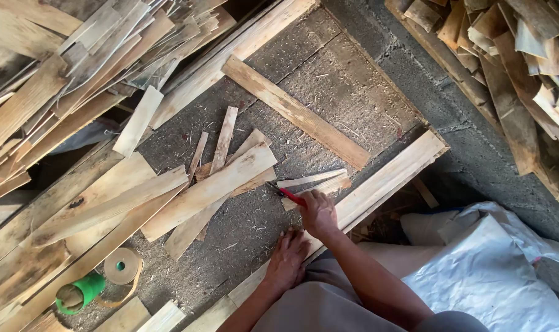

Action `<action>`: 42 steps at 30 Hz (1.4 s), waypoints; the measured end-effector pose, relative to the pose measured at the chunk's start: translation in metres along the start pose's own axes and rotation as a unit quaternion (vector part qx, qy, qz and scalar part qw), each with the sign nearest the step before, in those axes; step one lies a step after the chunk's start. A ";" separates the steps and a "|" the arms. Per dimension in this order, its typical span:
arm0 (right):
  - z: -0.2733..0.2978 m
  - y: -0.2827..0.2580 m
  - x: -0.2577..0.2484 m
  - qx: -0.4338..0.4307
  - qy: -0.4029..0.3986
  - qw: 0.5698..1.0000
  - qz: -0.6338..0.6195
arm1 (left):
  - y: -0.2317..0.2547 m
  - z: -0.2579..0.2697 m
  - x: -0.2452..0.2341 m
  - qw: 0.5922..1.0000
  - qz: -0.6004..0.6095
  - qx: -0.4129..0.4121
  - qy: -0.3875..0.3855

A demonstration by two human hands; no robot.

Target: Sort and organize thin strips of wood in a workshop environment.

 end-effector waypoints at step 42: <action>-0.201 0.201 -0.164 0.167 0.009 0.967 0.194 | -0.002 -0.003 0.014 0.998 0.041 -0.046 0.031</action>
Point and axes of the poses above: each hand's wrist, its own z-axis away from the middle knuckle, its own x-axis out of the palm, y = z × x, the point moved 4 cm from there along -z, towards the middle knuckle, and after that the axes turned 5 degrees about -x, right-handed, at the moved point
